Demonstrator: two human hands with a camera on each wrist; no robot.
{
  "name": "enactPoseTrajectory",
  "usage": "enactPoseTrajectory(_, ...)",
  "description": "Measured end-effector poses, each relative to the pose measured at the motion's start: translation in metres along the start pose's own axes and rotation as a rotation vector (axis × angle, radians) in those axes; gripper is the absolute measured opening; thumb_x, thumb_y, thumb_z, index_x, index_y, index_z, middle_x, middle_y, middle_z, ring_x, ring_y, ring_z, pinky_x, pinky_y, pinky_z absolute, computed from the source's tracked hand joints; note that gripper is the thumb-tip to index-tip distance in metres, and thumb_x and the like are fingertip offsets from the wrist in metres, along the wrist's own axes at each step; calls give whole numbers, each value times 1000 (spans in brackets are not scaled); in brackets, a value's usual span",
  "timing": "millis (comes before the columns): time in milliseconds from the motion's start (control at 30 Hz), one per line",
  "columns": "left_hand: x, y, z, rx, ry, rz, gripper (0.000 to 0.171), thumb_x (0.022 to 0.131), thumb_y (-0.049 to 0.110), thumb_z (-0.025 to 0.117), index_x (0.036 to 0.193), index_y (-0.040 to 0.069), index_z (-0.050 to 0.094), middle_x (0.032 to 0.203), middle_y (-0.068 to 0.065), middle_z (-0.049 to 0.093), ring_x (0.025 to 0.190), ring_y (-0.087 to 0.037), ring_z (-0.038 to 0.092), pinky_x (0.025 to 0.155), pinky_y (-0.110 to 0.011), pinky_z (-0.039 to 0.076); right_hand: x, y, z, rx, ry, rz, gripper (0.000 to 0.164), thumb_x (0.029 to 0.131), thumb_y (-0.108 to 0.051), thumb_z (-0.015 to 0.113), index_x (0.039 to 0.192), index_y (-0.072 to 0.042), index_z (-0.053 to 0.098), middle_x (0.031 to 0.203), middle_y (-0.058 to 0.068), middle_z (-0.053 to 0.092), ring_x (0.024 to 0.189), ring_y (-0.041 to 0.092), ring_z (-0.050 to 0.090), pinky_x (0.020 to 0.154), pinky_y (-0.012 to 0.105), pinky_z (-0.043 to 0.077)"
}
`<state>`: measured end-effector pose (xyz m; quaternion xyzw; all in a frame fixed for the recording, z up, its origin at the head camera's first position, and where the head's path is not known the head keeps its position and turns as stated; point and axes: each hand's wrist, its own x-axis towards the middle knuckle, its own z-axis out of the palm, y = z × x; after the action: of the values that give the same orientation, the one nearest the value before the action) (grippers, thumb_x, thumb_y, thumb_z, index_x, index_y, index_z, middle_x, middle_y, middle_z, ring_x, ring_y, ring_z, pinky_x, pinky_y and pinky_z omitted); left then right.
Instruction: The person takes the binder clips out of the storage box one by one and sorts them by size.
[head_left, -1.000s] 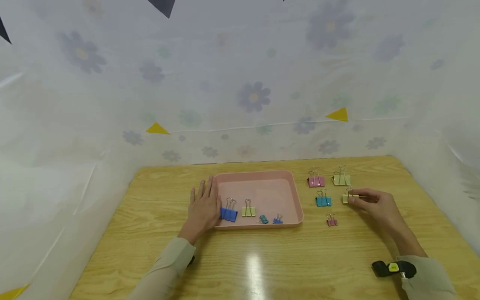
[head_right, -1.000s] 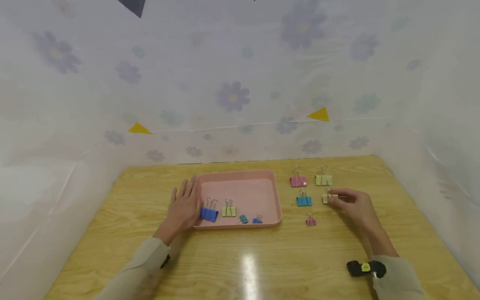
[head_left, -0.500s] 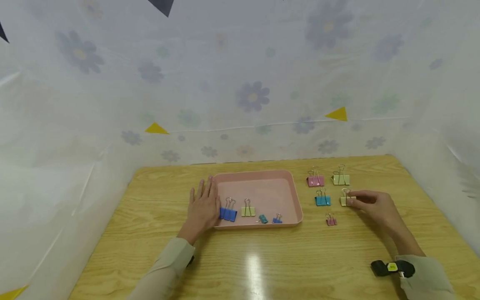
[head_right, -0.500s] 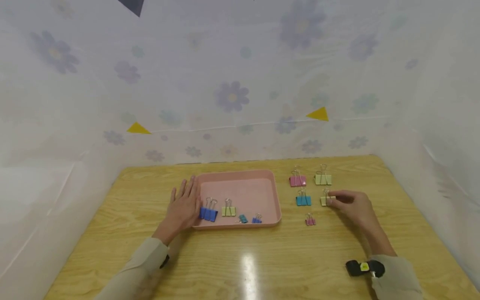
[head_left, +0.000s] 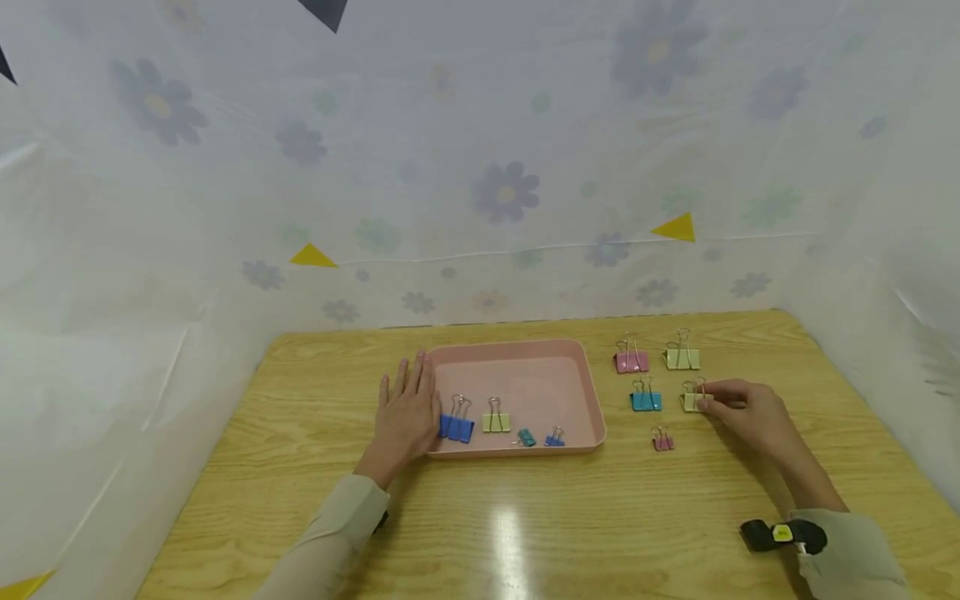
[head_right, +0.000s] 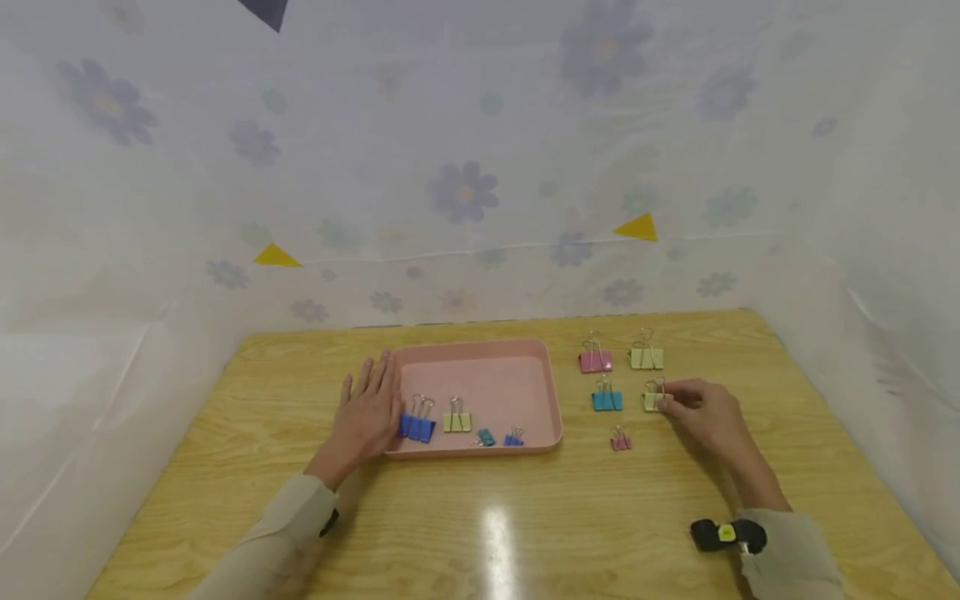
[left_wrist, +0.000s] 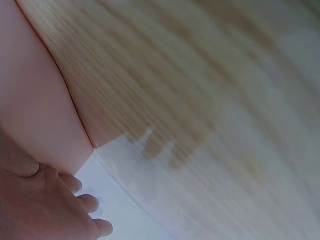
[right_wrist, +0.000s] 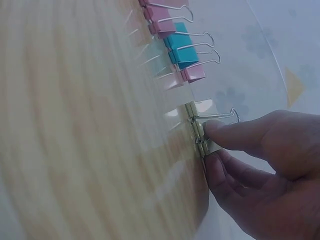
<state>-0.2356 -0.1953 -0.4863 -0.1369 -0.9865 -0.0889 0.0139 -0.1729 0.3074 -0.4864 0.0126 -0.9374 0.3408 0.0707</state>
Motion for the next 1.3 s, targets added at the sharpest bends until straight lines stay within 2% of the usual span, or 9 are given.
enactPoseTrajectory(67, 0, 0, 0, 2, 3, 0, 63, 111, 28, 33, 164, 2, 12, 171, -13, 12, 156, -38, 13, 122, -62, 11, 0, -1, -1, -3, 1, -2, 33, 98, -18, 72, 120, 7, 71, 118, 32, 67, 103, 48, 68, 70, 16, 50)
enactPoseTrajectory(233, -1, 0, 0, -1, 5, 0, 63, 111, 28, 33, 164, 2, 12, 171, -14, 12, 156, -39, 13, 122, -62, 11, 0, -2, -2, 2, -1, -8, 33, 99, -18, 71, 121, 6, 71, 117, 30, 69, 100, 39, 70, 70, 15, 49)
enactPoseTrajectory(400, -2, -1, 1, -10, 6, -3, 62, 111, 26, 33, 164, 0, 13, 171, -15, 13, 155, -40, 13, 122, -63, 10, 1, -4, -4, 20, -13, 14, 37, 100, -21, 70, 127, 5, 69, 120, 28, 69, 105, 41, 67, 71, 15, 50)
enactPoseTrajectory(467, -2, -1, 1, -9, 4, -3, 62, 111, 26, 33, 164, 0, 14, 171, -15, 13, 155, -40, 13, 121, -63, 11, 0, -4, -6, 31, -6, 16, 38, 100, -21, 69, 129, 4, 67, 120, 27, 69, 102, 30, 68, 70, 15, 51)
enactPoseTrajectory(600, -3, -1, 0, -8, -2, -6, 62, 111, 27, 33, 164, 1, 13, 171, -14, 12, 156, -39, 12, 122, -62, 10, -2, -4, -11, 69, 43, -14, 37, 102, -18, 66, 132, 4, 65, 117, 26, 69, 94, -6, 59, 70, 13, 50)
enactPoseTrajectory(700, -3, 0, -1, -5, -6, -7, 63, 111, 28, 33, 164, 2, 12, 171, -13, 11, 156, -38, 12, 122, -62, 10, -4, -7, -15, 118, 81, -33, 41, 103, -19, 65, 135, 6, 61, 117, 23, 67, 92, -17, 53, 71, 10, 49)
enactPoseTrajectory(900, -1, -1, 0, -2, -4, -2, 62, 111, 27, 33, 164, 0, 13, 171, -14, 12, 156, -40, 12, 122, -63, 11, -6, -19, -21, 203, 94, -49, 44, 104, -23, 63, 138, 6, 59, 116, -2, 68, 96, -11, 59, 73, 10, 50)
enactPoseTrajectory(1133, -1, 0, -2, 2, 2, -2, 62, 111, 28, 33, 164, 2, 14, 171, -13, 12, 156, -39, 12, 122, -62, 11, -7, -40, -20, 241, 72, -95, 40, 103, -20, 64, 137, 2, 62, 115, -14, 68, 100, -6, 62, 76, 11, 51)
enactPoseTrajectory(1300, 1, -1, 0, -1, 6, 4, 61, 111, 26, 32, 164, 1, 15, 171, -14, 13, 155, -40, 13, 122, -63, 11, -6, -51, -14, 256, 40, -130, 37, 103, -18, 64, 135, 1, 63, 115, -19, 66, 101, -2, 65, 76, 16, 54)
